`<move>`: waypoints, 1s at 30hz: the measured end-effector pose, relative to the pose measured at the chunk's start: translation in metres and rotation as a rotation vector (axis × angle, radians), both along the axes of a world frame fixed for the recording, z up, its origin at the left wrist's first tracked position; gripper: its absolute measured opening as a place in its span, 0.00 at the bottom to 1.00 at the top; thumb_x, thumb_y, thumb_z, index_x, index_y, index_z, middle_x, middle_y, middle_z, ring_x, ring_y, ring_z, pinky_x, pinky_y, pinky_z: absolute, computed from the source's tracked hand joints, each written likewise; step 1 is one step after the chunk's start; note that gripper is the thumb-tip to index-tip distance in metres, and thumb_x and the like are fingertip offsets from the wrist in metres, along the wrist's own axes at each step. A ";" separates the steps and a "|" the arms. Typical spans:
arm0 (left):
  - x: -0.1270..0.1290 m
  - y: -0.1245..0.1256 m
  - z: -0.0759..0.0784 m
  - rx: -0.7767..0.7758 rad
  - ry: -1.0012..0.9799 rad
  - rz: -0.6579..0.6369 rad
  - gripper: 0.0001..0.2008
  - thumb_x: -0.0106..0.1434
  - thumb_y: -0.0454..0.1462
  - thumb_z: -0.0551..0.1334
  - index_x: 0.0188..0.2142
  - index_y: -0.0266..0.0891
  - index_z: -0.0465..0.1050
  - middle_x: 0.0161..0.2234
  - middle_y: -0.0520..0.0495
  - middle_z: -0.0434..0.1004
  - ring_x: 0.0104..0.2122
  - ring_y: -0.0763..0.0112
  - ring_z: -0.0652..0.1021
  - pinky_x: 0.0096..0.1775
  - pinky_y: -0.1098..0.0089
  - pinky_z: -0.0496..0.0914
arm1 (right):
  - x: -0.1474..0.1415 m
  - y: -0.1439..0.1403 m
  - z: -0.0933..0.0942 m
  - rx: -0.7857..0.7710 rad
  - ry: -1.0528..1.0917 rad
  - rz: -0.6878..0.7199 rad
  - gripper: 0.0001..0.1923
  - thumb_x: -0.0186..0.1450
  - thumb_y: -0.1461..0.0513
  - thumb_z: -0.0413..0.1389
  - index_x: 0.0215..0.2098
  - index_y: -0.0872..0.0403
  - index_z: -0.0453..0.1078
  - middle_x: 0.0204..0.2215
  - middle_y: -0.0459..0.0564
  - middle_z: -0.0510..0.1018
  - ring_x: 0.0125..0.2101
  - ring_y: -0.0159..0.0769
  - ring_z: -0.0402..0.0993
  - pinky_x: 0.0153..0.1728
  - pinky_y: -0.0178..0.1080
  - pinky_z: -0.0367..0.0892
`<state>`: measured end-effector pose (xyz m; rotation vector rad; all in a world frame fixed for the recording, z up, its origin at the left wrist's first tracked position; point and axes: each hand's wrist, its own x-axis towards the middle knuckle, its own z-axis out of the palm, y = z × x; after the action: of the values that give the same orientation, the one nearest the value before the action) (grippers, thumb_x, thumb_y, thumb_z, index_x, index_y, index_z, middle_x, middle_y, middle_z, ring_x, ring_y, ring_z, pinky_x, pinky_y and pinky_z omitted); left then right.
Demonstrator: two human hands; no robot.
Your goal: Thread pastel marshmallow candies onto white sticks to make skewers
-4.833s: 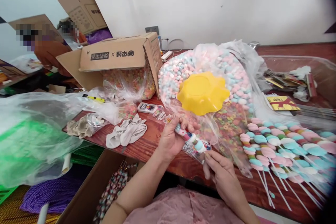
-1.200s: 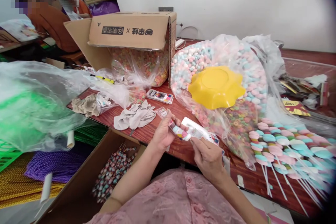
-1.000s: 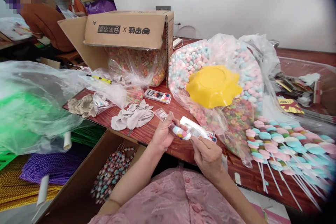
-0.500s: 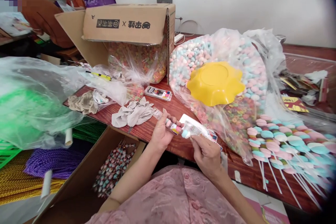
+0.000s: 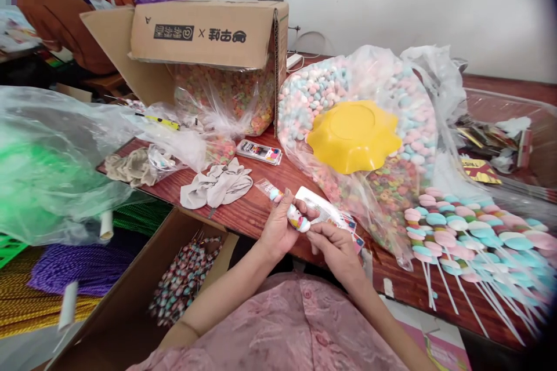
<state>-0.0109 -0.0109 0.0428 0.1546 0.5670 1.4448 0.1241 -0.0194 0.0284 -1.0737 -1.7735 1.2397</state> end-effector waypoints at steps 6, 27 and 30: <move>-0.006 0.009 0.011 -0.056 -0.027 0.063 0.19 0.58 0.49 0.67 0.23 0.38 0.67 0.21 0.54 0.69 0.25 0.72 0.74 0.38 0.64 0.73 | 0.013 -0.001 0.001 0.099 -0.079 -0.078 0.12 0.66 0.59 0.53 0.26 0.53 0.72 0.18 0.44 0.72 0.20 0.30 0.65 0.23 0.34 0.60; 0.001 0.006 0.000 0.018 0.076 -0.089 0.18 0.57 0.49 0.68 0.26 0.37 0.69 0.24 0.50 0.76 0.29 0.65 0.80 0.38 0.63 0.74 | 0.026 0.004 -0.002 0.786 -0.315 -0.175 0.10 0.67 0.67 0.52 0.39 0.54 0.75 0.28 0.51 0.80 0.27 0.34 0.75 0.32 0.36 0.68; -0.007 0.006 -0.006 -0.051 0.146 -0.158 0.16 0.58 0.46 0.68 0.27 0.35 0.71 0.26 0.46 0.79 0.29 0.63 0.81 0.36 0.65 0.74 | 0.033 0.007 -0.008 0.921 -0.434 -0.189 0.11 0.65 0.68 0.53 0.41 0.54 0.77 0.28 0.51 0.80 0.28 0.34 0.74 0.33 0.36 0.67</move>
<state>-0.0176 -0.0047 0.0368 0.2604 0.6944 1.2716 0.1574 -0.0121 0.0206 -0.9303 -2.1413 -0.0084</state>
